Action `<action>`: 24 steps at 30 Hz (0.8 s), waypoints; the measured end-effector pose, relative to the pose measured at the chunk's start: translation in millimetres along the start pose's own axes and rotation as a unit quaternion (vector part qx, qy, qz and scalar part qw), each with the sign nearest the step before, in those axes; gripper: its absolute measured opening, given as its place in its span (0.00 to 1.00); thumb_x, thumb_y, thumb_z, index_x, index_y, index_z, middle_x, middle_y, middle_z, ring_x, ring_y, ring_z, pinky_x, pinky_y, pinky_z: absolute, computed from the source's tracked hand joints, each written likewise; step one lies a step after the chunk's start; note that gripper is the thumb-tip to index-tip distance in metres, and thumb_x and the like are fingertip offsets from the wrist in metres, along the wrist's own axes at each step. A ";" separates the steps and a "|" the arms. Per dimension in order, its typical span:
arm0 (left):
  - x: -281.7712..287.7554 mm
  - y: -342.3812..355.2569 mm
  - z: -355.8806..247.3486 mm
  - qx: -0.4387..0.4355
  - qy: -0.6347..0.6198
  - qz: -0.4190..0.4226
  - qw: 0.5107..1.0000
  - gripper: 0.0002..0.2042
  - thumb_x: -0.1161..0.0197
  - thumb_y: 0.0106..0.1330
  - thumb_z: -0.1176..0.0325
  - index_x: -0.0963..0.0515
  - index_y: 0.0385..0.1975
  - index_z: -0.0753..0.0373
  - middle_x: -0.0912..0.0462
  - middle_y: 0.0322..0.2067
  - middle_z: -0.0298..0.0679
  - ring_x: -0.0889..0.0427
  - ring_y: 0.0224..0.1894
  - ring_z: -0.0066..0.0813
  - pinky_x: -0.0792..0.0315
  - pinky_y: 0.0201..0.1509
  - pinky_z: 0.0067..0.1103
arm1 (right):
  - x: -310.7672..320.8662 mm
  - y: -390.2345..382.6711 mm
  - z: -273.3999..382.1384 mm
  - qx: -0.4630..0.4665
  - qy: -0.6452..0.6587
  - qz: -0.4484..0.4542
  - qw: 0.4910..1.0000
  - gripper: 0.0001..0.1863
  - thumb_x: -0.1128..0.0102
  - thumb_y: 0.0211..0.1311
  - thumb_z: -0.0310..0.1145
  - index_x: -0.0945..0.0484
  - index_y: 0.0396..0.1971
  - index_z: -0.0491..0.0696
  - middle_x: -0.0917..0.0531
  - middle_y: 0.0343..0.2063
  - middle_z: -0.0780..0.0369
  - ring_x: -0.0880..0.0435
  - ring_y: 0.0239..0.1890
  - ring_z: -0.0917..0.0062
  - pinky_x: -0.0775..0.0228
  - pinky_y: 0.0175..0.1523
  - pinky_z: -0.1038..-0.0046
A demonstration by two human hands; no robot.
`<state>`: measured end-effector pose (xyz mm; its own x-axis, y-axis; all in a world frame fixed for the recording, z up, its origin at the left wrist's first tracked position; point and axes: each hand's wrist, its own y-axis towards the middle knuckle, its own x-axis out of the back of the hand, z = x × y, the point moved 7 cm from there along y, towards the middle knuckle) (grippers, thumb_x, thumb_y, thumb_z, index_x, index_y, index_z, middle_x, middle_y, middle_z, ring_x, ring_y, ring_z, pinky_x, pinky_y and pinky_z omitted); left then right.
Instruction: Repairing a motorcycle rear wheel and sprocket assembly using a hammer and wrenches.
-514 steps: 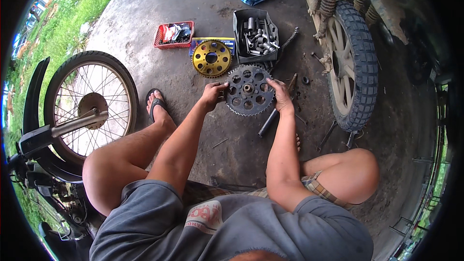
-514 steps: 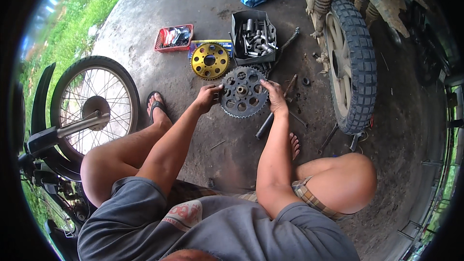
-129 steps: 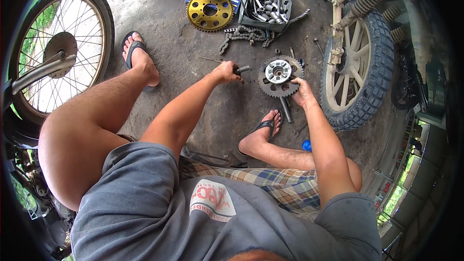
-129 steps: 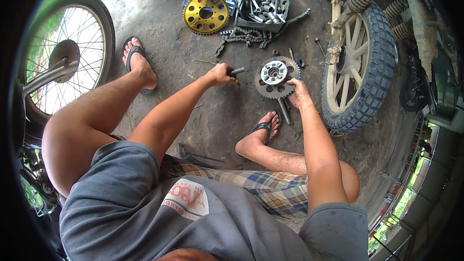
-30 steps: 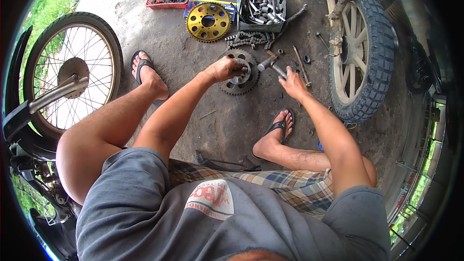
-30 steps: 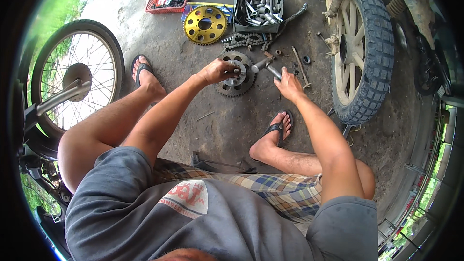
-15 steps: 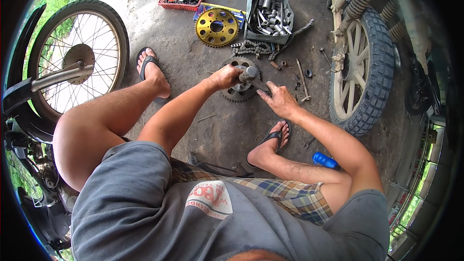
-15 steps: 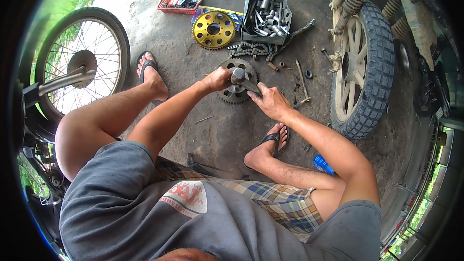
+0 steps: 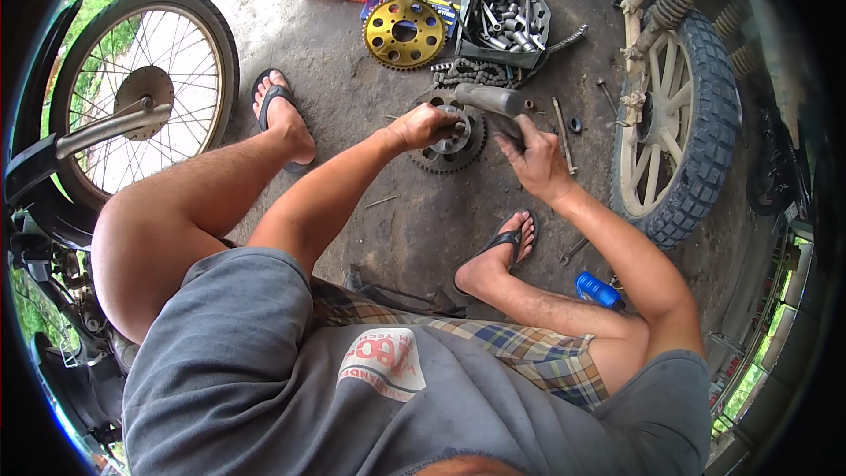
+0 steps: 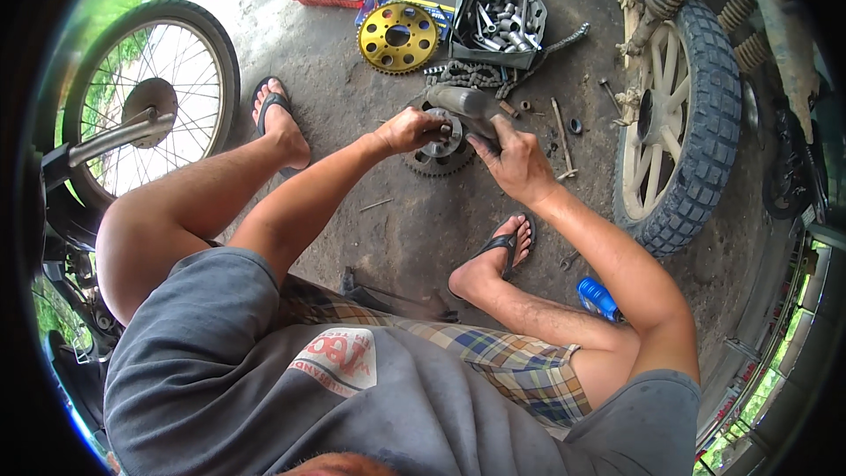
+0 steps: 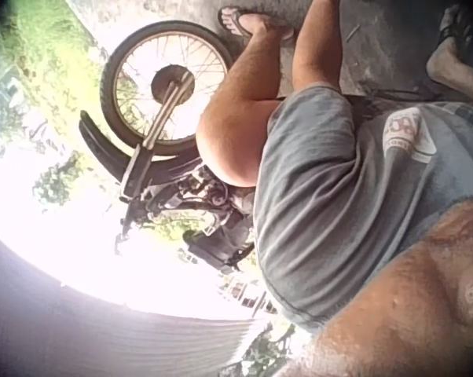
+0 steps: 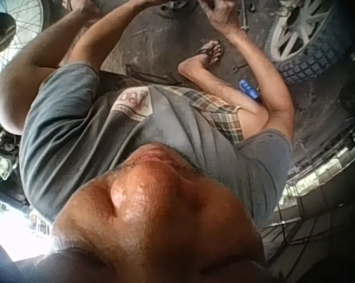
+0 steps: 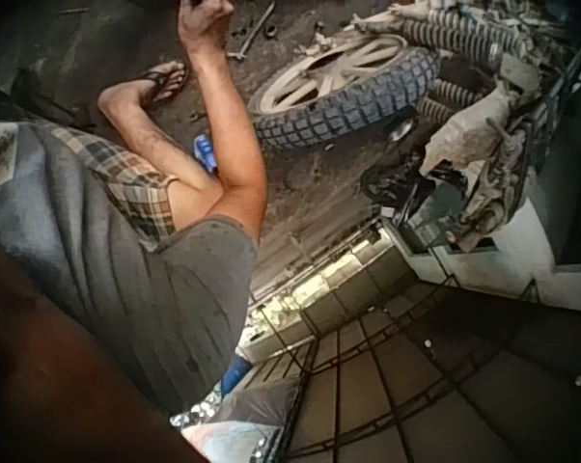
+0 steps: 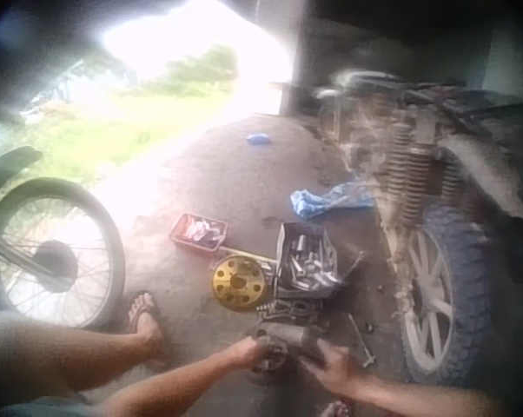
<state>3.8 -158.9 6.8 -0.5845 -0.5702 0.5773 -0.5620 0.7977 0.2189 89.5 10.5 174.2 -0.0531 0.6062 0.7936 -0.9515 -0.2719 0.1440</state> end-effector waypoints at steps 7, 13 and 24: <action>1.6 -0.6 -3.4 -0.030 -0.005 -0.013 0.999 0.11 0.27 0.64 0.71 0.14 0.45 0.63 0.12 0.36 0.51 0.12 0.39 0.55 0.19 0.45 0.40 | -24.6 -9.2 -10.2 -0.132 -0.052 0.135 0.981 0.24 0.35 0.74 0.44 0.24 0.49 0.35 0.14 0.31 0.38 0.12 0.38 0.40 0.19 0.39 0.50; 1.0 -2.7 -5.0 -0.027 -0.020 -0.020 0.999 0.12 0.32 0.71 0.65 0.15 0.49 0.63 0.12 0.38 0.52 0.13 0.40 0.57 0.19 0.44 0.40 | 10.8 -5.8 17.8 0.065 0.010 -0.041 0.997 0.19 0.34 0.74 0.41 0.22 0.49 0.38 0.13 0.29 0.45 0.10 0.36 0.46 0.18 0.37 0.55; -3.4 -2.6 1.1 0.000 -0.026 -0.003 1.000 0.12 0.32 0.70 0.65 0.15 0.49 0.62 0.12 0.37 0.52 0.13 0.40 0.56 0.19 0.45 0.41 | -1.9 -14.2 -1.2 0.045 0.009 -0.025 0.999 0.25 0.32 0.72 0.45 0.22 0.54 0.38 0.13 0.30 0.46 0.11 0.35 0.44 0.19 0.35 0.54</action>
<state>6.6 -159.3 3.4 -0.6106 -0.5852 0.5336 -0.5661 0.7937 0.2226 102.7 14.1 169.9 -0.0118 0.6333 0.7738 -0.9221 -0.3063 0.2366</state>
